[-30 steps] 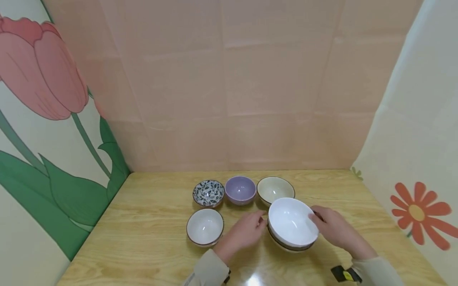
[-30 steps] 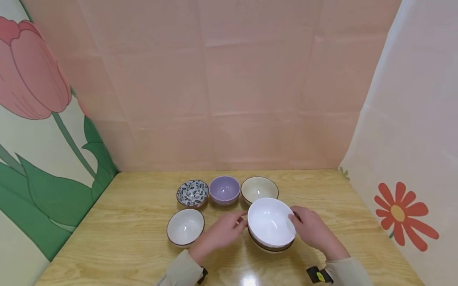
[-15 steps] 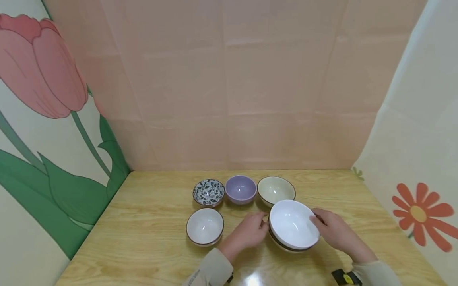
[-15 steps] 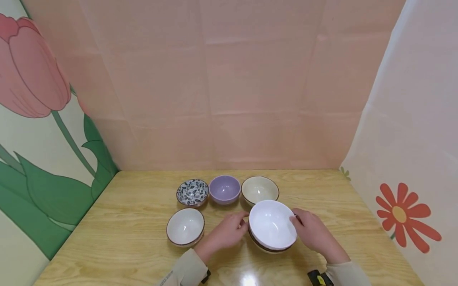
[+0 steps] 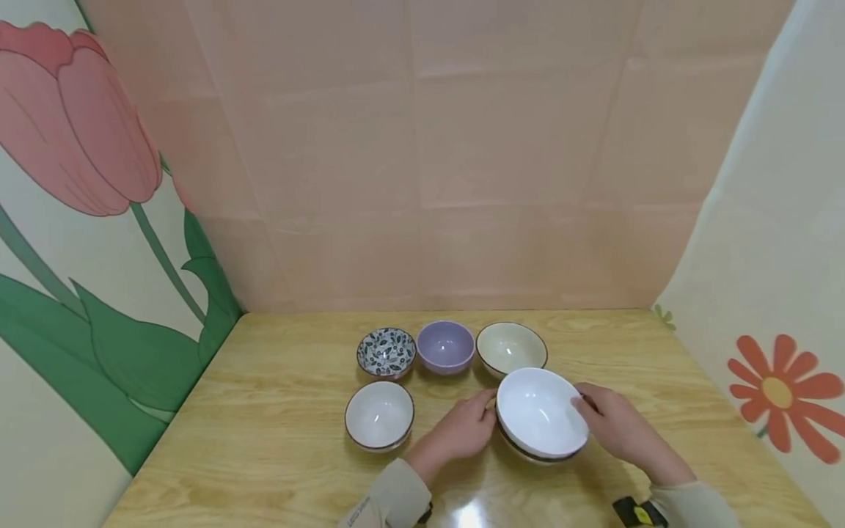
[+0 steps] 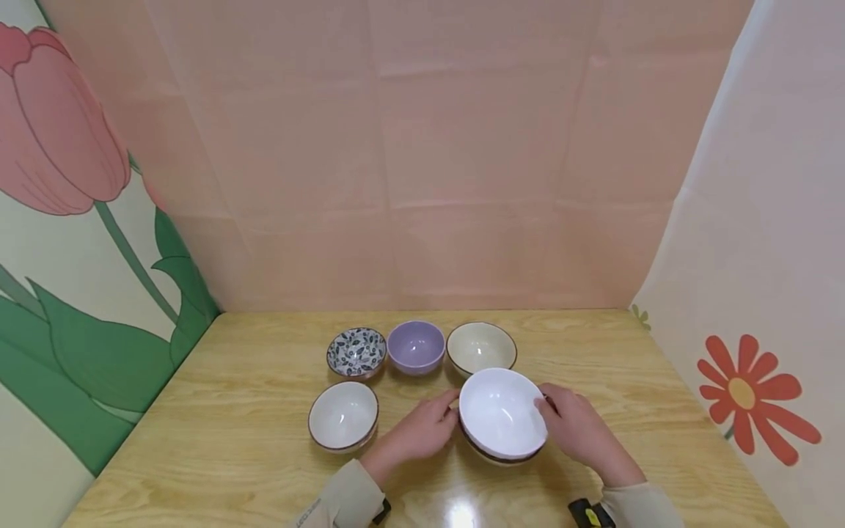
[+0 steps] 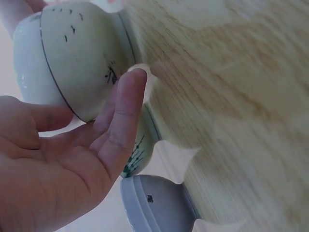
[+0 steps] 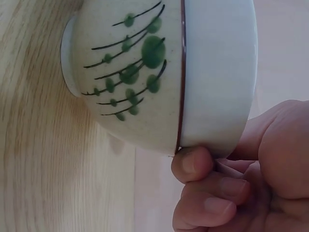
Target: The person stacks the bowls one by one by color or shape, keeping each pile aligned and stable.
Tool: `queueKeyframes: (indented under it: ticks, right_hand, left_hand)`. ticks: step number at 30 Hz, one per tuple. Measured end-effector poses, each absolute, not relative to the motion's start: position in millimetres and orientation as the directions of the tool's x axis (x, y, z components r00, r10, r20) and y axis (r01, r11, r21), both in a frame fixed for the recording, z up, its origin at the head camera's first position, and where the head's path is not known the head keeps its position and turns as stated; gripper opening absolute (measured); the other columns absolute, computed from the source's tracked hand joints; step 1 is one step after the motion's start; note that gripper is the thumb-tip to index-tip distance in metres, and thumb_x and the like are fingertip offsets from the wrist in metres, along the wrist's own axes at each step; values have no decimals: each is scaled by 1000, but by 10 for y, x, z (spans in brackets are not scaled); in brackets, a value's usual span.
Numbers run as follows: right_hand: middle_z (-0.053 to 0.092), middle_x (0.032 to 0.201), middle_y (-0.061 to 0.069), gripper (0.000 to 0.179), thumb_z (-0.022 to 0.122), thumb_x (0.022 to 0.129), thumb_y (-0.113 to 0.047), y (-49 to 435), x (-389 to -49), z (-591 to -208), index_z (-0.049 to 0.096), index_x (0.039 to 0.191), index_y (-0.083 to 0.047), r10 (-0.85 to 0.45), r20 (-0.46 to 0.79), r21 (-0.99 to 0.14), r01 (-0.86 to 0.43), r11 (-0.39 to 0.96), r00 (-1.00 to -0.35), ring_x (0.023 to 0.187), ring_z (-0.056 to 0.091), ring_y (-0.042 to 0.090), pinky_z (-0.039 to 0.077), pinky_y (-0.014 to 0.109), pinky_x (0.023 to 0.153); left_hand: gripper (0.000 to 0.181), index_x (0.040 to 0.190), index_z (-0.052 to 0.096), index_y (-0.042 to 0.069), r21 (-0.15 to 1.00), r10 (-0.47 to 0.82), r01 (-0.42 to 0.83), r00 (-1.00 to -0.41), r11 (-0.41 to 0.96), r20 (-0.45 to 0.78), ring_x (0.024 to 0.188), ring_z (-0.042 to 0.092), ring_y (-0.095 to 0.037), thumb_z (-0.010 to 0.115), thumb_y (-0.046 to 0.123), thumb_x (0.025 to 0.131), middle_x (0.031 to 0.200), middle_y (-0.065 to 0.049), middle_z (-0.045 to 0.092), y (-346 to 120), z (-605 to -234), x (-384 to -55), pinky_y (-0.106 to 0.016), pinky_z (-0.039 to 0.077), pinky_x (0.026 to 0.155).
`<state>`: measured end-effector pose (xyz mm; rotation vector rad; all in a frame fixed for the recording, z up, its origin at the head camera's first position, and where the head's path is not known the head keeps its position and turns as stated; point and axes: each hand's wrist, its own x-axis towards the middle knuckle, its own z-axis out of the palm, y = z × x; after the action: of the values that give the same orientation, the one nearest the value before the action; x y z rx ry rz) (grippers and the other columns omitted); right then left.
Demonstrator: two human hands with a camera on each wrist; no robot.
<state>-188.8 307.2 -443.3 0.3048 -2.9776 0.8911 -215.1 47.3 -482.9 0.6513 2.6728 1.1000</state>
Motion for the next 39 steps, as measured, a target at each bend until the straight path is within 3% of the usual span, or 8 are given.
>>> queueKeyframes:
  ticks: [4, 6, 8, 11, 14, 19, 30, 39]
  right_hand:
    - [70, 99, 11, 23, 53, 102, -9, 3043, -1889, -4439, 66, 113, 7, -176, 84, -540, -193, 819, -981, 85, 61, 19, 52, 36, 69]
    - [70, 96, 10, 22, 53, 101, -8, 3019, -1880, -4444, 66, 111, 7, -172, 98, -546, -197, 814, -980, 83, 60, 18, 52, 34, 67]
    - [70, 95, 9, 21, 54, 100, -8, 2993, -1870, -4447, 67, 110, 6, -168, 119, -544, -205, 813, -979, 83, 61, 17, 52, 34, 67]
    - [70, 93, 9, 19, 55, 99, -7, 2952, -1849, -4455, 67, 108, 5, -163, 146, -539, -217, 814, -976, 82, 61, 18, 52, 36, 68]
    - [69, 90, 7, 18, 56, 99, -7, 2923, -1839, -4478, 68, 106, 4, -157, 171, -530, -225, 817, -973, 81, 60, 17, 51, 35, 67]
    - [68, 85, 8, 18, 55, 98, -6, 2875, -1829, -4501, 68, 104, 5, -127, 197, -512, -212, 833, -972, 75, 58, 17, 51, 36, 64]
    - [67, 81, 9, 14, 55, 97, -5, 2793, -1851, -4554, 67, 97, 2, -115, 221, -486, -211, 848, -969, 70, 56, 19, 49, 38, 61]
    - [64, 79, 7, 18, 53, 98, -6, 2830, -1873, -4500, 67, 98, 4, -118, 152, -498, -179, 849, -981, 69, 53, 18, 46, 33, 59]
  left_hand:
    - [44, 147, 49, 13, 706, 457, 324, -890, 629, 1, 132, 54, -19, 38, 26, 107, 139, -2, 61, 464, -4800, -2145, -38, 41, 112]
    - [45, 147, 49, 13, 728, 450, 297, -893, 619, -19, 114, 64, -16, 36, 29, 108, 126, -1, 67, 454, -4782, -2142, -37, 45, 109]
    - [43, 139, 57, 12, 774, 426, 240, -904, 586, -43, 88, 69, -14, 35, 33, 108, 107, -3, 70, 446, -4762, -2142, -37, 52, 97]
    - [51, 118, 67, 14, 846, 367, 114, -925, 521, -101, 55, 58, -16, 33, 49, 106, 76, -6, 66, 436, -4717, -2127, -34, 54, 68]
    - [61, 114, 69, 13, 825, 336, 98, -935, 556, -116, 73, 66, -22, 31, 60, 103, 80, -9, 69, 479, -4661, -2129, -38, 55, 72]
    - [56, 138, 56, 0, 648, 347, 236, -937, 724, -46, 123, 59, -29, 34, 40, 106, 132, -14, 63, 597, -4619, -2125, -42, 48, 103]
    - [47, 129, 58, -6, 569, 377, 301, -926, 765, -18, 110, 64, -30, 35, 27, 104, 121, -18, 66, 559, -4609, -2116, -40, 53, 94]
    - [54, 140, 49, -11, 574, 399, 304, -916, 761, -44, 129, 55, -32, 35, 27, 104, 142, -21, 55, 588, -4599, -2133, -38, 46, 107]
